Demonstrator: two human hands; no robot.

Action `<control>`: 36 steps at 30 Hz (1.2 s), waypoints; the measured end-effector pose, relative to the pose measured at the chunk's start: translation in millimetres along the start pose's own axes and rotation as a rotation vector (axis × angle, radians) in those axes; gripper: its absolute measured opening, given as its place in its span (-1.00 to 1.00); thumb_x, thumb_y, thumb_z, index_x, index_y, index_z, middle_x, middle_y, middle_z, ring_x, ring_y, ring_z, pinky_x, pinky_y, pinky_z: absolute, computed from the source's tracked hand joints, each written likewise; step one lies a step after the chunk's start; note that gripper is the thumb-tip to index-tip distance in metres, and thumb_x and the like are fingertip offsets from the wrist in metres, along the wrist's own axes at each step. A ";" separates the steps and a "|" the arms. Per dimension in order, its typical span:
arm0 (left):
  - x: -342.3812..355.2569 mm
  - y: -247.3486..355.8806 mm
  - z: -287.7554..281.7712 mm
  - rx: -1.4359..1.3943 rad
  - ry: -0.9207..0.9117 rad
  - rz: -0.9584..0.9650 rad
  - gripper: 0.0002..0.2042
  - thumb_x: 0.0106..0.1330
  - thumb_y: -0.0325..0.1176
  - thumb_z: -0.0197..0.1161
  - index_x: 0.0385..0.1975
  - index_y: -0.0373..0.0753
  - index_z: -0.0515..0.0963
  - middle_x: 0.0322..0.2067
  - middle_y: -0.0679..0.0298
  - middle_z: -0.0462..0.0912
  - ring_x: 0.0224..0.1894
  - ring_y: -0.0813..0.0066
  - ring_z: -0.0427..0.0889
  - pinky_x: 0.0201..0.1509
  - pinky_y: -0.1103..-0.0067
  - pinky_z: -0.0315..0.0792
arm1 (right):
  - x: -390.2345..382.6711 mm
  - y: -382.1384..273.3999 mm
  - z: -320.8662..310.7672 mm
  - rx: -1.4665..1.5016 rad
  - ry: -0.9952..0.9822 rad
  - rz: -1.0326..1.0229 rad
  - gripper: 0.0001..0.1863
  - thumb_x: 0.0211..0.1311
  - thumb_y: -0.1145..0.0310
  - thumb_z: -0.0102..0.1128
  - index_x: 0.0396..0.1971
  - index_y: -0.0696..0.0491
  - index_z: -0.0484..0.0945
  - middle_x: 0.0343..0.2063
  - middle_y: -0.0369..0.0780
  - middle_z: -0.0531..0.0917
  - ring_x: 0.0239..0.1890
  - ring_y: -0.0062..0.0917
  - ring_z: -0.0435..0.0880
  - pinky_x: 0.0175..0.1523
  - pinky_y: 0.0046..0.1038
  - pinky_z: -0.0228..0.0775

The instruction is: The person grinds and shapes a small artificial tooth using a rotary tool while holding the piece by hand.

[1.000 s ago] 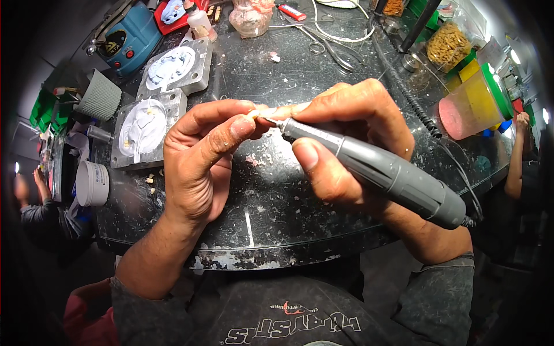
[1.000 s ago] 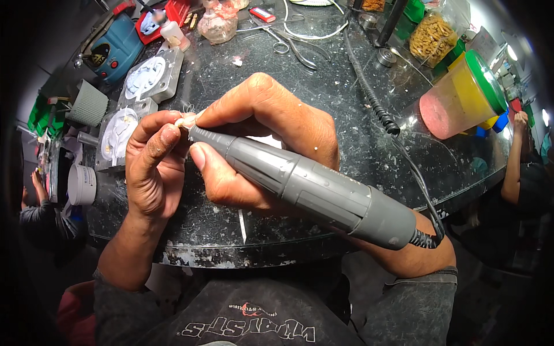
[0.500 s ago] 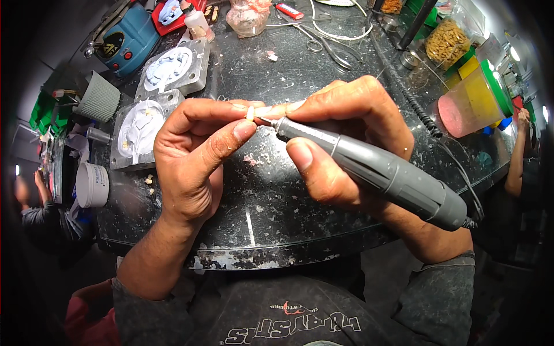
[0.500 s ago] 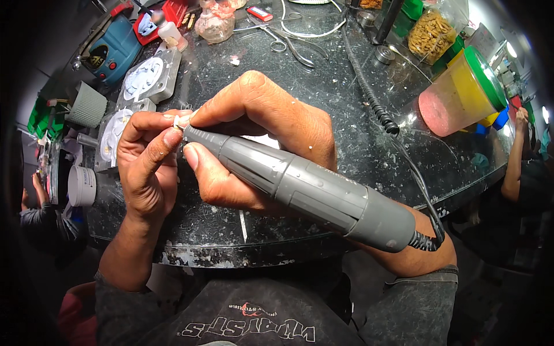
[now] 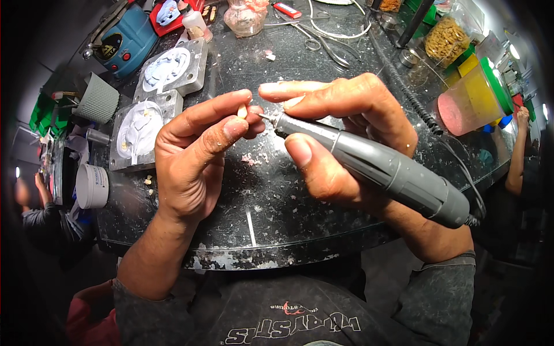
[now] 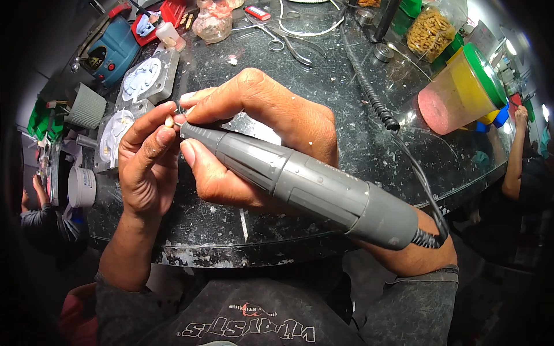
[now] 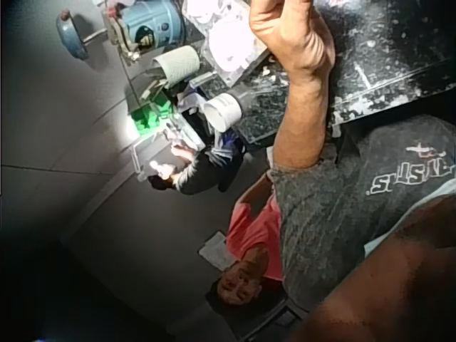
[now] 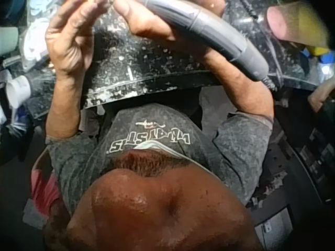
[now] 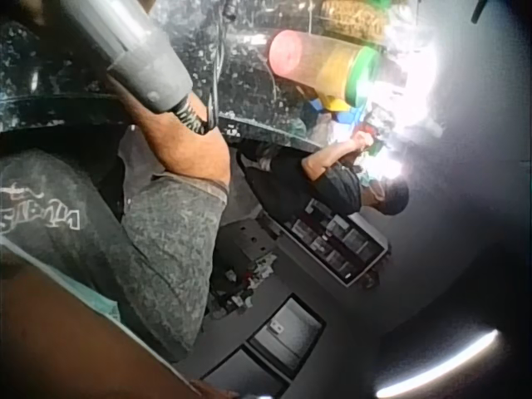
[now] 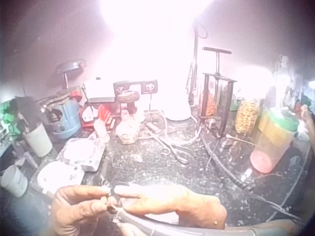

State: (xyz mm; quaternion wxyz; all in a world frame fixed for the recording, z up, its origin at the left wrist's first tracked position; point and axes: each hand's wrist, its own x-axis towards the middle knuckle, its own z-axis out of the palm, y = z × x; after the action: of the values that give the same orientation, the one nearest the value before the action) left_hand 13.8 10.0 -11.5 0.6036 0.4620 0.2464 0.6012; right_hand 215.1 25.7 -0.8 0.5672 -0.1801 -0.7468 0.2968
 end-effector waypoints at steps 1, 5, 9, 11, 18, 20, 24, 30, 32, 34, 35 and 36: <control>0.1 0.2 0.5 -0.001 -0.002 -0.001 -0.72 0.27 -0.61 0.21 -0.02 -0.47 0.55 -0.17 0.00 0.69 -0.14 0.33 0.70 0.05 0.50 0.56 | 0.1 -2.2 -0.4 0.006 0.003 0.029 -0.71 0.09 0.62 0.23 -0.17 0.18 0.42 -0.26 -0.05 0.65 -0.01 -0.27 0.66 0.05 -0.33 0.55; -0.3 2.1 -0.5 -0.130 -0.091 -0.069 -0.69 0.28 -0.60 0.18 0.03 -0.44 0.51 -0.16 0.03 0.68 -0.10 0.36 0.68 0.10 0.52 0.53 | -2.5 -4.8 -4.0 0.065 -0.061 0.122 -0.71 0.08 0.63 0.24 -0.18 0.18 0.43 -0.21 -0.01 0.65 0.00 -0.25 0.66 0.14 -0.26 0.51; 0.0 3.6 -0.9 -0.131 -0.142 -0.099 -0.67 0.28 -0.59 0.17 0.05 -0.42 0.50 -0.15 0.09 0.67 -0.06 0.42 0.66 0.15 0.56 0.48 | -1.0 -8.4 -3.3 0.068 -0.057 0.147 -0.70 0.07 0.64 0.24 -0.18 0.18 0.44 -0.20 0.00 0.66 -0.01 -0.27 0.66 0.15 -0.27 0.51; -0.7 3.4 -1.9 -0.125 -0.135 -0.094 -0.67 0.27 -0.60 0.18 0.05 -0.43 0.50 -0.15 0.09 0.67 -0.06 0.42 0.66 0.15 0.56 0.48 | -1.5 -8.9 -3.2 0.045 -0.059 0.160 -0.70 0.05 0.64 0.24 -0.18 0.18 0.45 -0.18 0.01 0.66 -0.02 -0.30 0.67 0.15 -0.28 0.50; 0.3 1.7 -0.9 -0.154 -0.091 -0.060 -0.73 0.27 -0.62 0.18 -0.03 -0.47 0.54 -0.19 -0.05 0.68 -0.12 0.30 0.70 0.07 0.45 0.57 | -1.5 -7.3 -2.8 0.042 -0.055 0.136 -0.71 0.04 0.64 0.23 -0.19 0.17 0.47 -0.19 -0.02 0.66 -0.03 -0.33 0.67 0.14 -0.30 0.52; 0.2 1.4 -0.5 -0.153 -0.088 -0.061 -0.74 0.27 -0.62 0.18 -0.04 -0.47 0.55 -0.19 -0.05 0.69 -0.12 0.30 0.70 0.07 0.45 0.57 | -1.4 -8.3 -2.5 0.049 -0.050 0.150 -0.71 0.05 0.64 0.23 -0.19 0.18 0.47 -0.19 -0.03 0.66 -0.03 -0.34 0.67 0.14 -0.30 0.52; 0.1 1.7 0.2 -0.137 -0.080 -0.061 -0.74 0.27 -0.61 0.18 -0.05 -0.46 0.55 -0.20 -0.03 0.69 -0.12 0.30 0.70 0.06 0.46 0.57 | -1.3 -8.5 -1.7 0.039 -0.052 0.159 -0.71 0.06 0.63 0.24 -0.18 0.18 0.47 -0.18 -0.04 0.66 -0.04 -0.35 0.67 0.13 -0.31 0.52; -0.4 0.6 0.6 -0.126 -0.057 -0.061 -0.75 0.27 -0.61 0.19 -0.05 -0.45 0.56 -0.20 -0.02 0.69 -0.13 0.32 0.70 0.05 0.46 0.57 | -2.0 -8.2 -0.5 0.066 -0.053 0.219 -0.72 0.09 0.61 0.27 -0.18 0.17 0.47 -0.17 -0.03 0.66 -0.04 -0.37 0.67 0.13 -0.33 0.51; 0.3 0.9 1.1 -0.131 -0.069 -0.054 -0.75 0.27 -0.61 0.20 -0.06 -0.45 0.56 -0.20 -0.02 0.69 -0.13 0.33 0.70 0.06 0.46 0.57 | -1.1 -11.3 -1.0 0.090 -0.041 0.249 -0.72 0.10 0.60 0.29 -0.18 0.17 0.47 -0.18 -0.04 0.67 -0.03 -0.37 0.66 0.13 -0.34 0.51; 0.0 0.9 1.8 -0.136 -0.079 -0.048 -0.75 0.27 -0.61 0.20 -0.06 -0.46 0.56 -0.20 -0.01 0.69 -0.13 0.34 0.70 0.06 0.46 0.57 | -0.8 -8.3 -2.9 0.068 -0.054 0.213 -0.72 0.10 0.60 0.28 -0.18 0.17 0.47 -0.18 -0.04 0.67 -0.03 -0.37 0.66 0.12 -0.34 0.51; -0.8 0.8 2.1 -0.121 -0.065 -0.047 -0.75 0.28 -0.61 0.20 -0.05 -0.46 0.56 -0.20 -0.01 0.69 -0.13 0.34 0.70 0.06 0.47 0.57 | -1.4 -6.2 -3.0 0.046 -0.066 0.178 -0.72 0.10 0.60 0.28 -0.18 0.17 0.47 -0.18 -0.04 0.67 -0.03 -0.37 0.66 0.12 -0.34 0.51; -1.4 0.7 1.9 -0.105 -0.051 -0.047 -0.75 0.28 -0.61 0.19 -0.05 -0.46 0.56 -0.21 -0.01 0.69 -0.13 0.34 0.70 0.07 0.47 0.57 | -1.8 -4.9 -1.3 0.048 -0.067 0.178 -0.72 0.10 0.60 0.28 -0.18 0.17 0.47 -0.18 -0.04 0.67 -0.03 -0.37 0.66 0.12 -0.34 0.51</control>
State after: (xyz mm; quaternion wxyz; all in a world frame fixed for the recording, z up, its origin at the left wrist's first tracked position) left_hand 14.9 8.1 -10.4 0.6471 0.4387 0.2100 0.5871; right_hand 217.3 21.2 1.3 0.5172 -0.2221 -0.7392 0.3698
